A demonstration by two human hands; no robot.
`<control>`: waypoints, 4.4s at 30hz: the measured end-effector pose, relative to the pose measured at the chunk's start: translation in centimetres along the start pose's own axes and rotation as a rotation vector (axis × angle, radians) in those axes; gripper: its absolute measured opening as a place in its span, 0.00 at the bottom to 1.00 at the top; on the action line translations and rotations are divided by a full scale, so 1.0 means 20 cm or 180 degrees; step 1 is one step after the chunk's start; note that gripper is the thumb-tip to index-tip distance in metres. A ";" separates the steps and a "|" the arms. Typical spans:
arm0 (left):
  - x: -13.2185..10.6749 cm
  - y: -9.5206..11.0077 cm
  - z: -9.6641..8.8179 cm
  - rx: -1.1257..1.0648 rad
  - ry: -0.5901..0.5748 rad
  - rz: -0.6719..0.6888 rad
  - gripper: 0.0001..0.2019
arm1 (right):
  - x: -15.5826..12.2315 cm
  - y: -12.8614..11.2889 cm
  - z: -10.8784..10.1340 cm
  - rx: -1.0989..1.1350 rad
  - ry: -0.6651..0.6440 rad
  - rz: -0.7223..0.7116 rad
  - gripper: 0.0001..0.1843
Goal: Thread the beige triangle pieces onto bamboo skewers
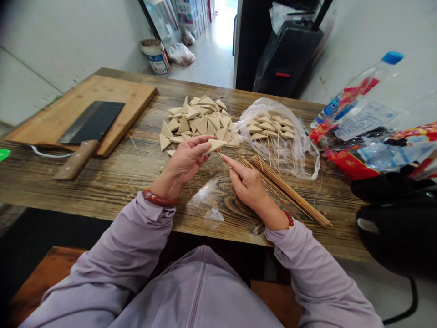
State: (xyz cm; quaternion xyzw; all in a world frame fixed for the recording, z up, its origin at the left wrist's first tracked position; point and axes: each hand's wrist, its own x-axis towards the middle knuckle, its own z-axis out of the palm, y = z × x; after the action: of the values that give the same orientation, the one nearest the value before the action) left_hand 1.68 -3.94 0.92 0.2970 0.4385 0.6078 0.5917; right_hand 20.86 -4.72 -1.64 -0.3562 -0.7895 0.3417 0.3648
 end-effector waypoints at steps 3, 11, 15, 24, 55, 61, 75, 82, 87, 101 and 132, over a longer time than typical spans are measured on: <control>0.00 0.00 0.00 0.0026 -0.0004 0.0007 0.14 | 0.00 0.01 0.00 0.0014 0.0026 0.0004 0.24; 0.00 0.00 0.01 0.0190 0.0011 0.0075 0.13 | 0.00 0.00 0.00 0.0033 0.0030 -0.0031 0.24; 0.00 0.00 0.00 0.0188 0.0006 0.0145 0.14 | 0.00 -0.01 0.00 0.0009 0.0014 0.0013 0.25; 0.00 0.00 0.00 0.0267 0.0038 0.0125 0.14 | -0.01 0.00 0.01 -0.0070 0.0070 -0.0048 0.24; -0.02 -0.02 0.02 0.0544 -0.0262 0.0334 0.14 | 0.00 0.00 0.01 -0.0175 0.0169 0.0091 0.23; -0.02 -0.04 0.02 0.0642 -0.0303 0.0305 0.15 | 0.02 0.01 0.01 -0.0236 0.0218 0.0071 0.20; 0.00 -0.08 -0.01 0.0557 -0.0369 0.0341 0.15 | 0.01 0.00 0.02 -0.0333 0.0209 -0.0101 0.19; -0.01 -0.09 0.01 0.0489 -0.0257 0.0423 0.14 | 0.00 0.00 0.03 -0.0438 0.0378 -0.0054 0.15; -0.02 -0.09 0.02 0.0508 -0.0268 0.0432 0.14 | 0.00 0.00 0.03 -0.0465 0.0430 -0.0061 0.13; -0.02 -0.12 0.03 0.0620 -0.0353 0.0479 0.15 | 0.01 0.02 0.04 -0.0457 0.0534 -0.0030 0.11; -0.01 -0.09 0.01 0.0543 -0.0199 0.0469 0.14 | 0.00 0.04 0.03 -0.0073 0.0170 0.0336 0.14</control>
State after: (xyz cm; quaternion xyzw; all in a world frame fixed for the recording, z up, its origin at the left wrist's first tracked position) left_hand 2.63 -4.21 -0.57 0.3965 0.4470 0.6006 0.5313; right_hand 20.51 -4.45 -2.54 -0.4105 -0.7634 0.3418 0.3630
